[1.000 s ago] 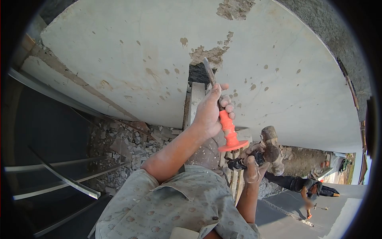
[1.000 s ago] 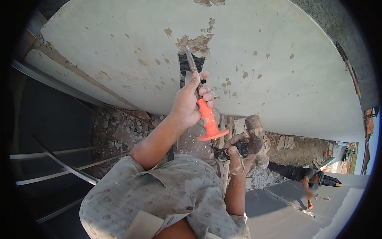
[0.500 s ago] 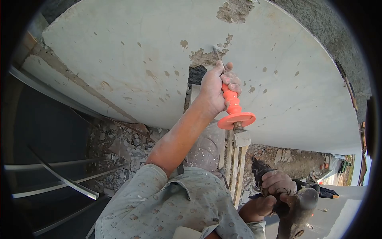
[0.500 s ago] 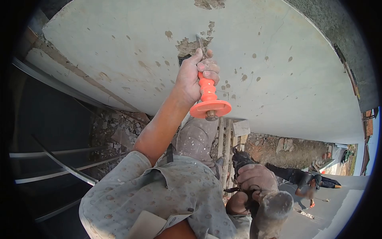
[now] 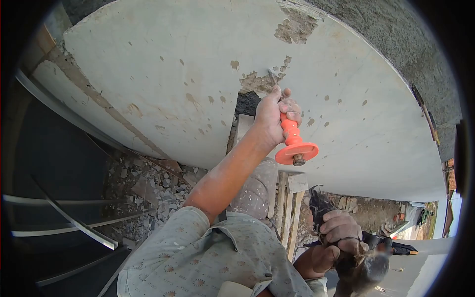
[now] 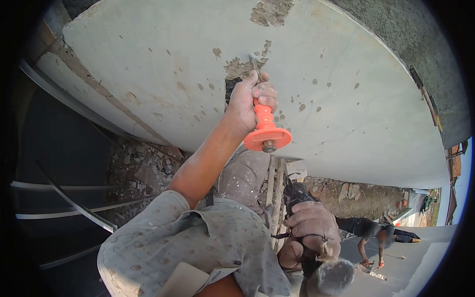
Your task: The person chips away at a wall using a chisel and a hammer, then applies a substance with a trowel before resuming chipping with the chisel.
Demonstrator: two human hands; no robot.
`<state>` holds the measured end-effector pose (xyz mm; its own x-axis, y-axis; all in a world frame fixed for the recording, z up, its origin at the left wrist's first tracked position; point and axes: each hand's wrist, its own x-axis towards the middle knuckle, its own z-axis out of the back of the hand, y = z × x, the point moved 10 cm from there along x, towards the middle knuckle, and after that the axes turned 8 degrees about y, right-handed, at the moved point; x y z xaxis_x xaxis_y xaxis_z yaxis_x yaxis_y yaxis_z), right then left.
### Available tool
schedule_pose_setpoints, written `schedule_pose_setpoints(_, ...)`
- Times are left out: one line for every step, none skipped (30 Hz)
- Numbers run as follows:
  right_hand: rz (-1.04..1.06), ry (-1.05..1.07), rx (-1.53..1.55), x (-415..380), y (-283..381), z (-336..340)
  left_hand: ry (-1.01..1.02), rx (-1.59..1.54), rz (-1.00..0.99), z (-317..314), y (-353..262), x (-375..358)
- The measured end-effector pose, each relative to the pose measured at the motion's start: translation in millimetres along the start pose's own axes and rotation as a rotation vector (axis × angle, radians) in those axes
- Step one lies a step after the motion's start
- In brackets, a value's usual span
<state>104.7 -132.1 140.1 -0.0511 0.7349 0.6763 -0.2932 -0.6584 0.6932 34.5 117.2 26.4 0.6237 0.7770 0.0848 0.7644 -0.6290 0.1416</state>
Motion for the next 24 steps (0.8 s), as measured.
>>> schedule_pose_setpoints(0.154,-0.076,0.09,6,8,-8,-0.006,-0.008,-0.007,0,0,1)
schedule_pose_setpoints(0.315,-0.138,0.168,10,16,-17,-0.015,-0.015,-0.01,2,2,1)
schedule_pose_setpoints(0.293,-0.176,0.158,5,0,-23,-0.022,-0.016,-0.014,3,2,2)
schedule_pose_setpoints(-0.191,-0.053,-0.135,-4,-54,-27,-0.02,-0.013,-0.019,3,0,4)
schedule_pose_setpoints(-0.608,0.252,-0.505,-30,-106,-35,-0.019,-0.011,-0.027,4,-1,5)
schedule_pose_setpoints(-0.554,0.274,-0.708,-37,-111,-35,-0.045,0.024,-0.05,10,-1,1)
schedule_pose_setpoints(-0.585,0.15,-0.586,-40,-112,-17,-0.051,0.063,-0.08,12,-6,1)
schedule_pose_setpoints(-0.623,0.04,-0.457,-39,-107,-3,-0.07,0.096,-0.117,11,-11,-2)
schedule_pose_setpoints(-0.609,-0.037,-0.377,-42,-92,6,-0.081,0.064,-0.113,15,-10,-7)
schedule_pose_setpoints(-0.588,-0.113,-0.298,-43,-75,13,-0.081,0.037,-0.107,12,-10,-5)
schedule_pose_setpoints(-0.41,-0.071,-0.221,-26,-52,13,-0.075,0.013,-0.101,8,-11,-3)
schedule_pose_setpoints(-0.238,-0.014,-0.132,-12,-29,13,-0.043,0.01,-0.074,7,-10,-4)
schedule_pose_setpoints(0.004,0.133,0.007,2,-5,10,-0.011,0.004,-0.05,9,-9,-6)
schedule_pose_setpoints(0.101,0.099,-0.01,6,13,13,0.023,-0.001,-0.028,8,-8,-6)
schedule_pose_setpoints(0.206,0.024,-0.001,7,25,10,0.034,0.01,-0.017,6,-7,-7)
schedule_pose_setpoints(0.31,-0.052,-0.001,7,37,6,0.041,0.018,-0.007,5,-6,-9)
schedule_pose_setpoints(0.277,0.01,-0.016,7,31,3,0.048,0.028,0.003,5,-5,-10)
schedule_pose_setpoints(0.244,0.068,-0.033,8,25,4,0.061,-0.002,0.025,5,-4,-10)
schedule_pose_setpoints(0.214,0.125,-0.054,9,21,1,0.078,-0.032,0.049,4,-4,-8)
schedule_pose_setpoints(0.152,0.061,-0.134,7,17,3,0.097,-0.062,0.073,2,-3,-7)
schedule_pose_setpoints(0.09,-0.004,-0.213,5,17,0,0.093,-0.061,0.075,2,-2,-6)
schedule_pose_setpoints(0.068,-0.02,-0.236,5,15,-1,0.088,-0.061,0.074,1,-2,-7)
schedule_pose_setpoints(0.044,-0.035,-0.258,4,14,-2,0.083,-0.061,0.07,0,-3,-7)
schedule_pose_setpoints(0.061,0.0,-0.222,5,11,-5,0.081,-0.068,0.072,-2,-4,-8)
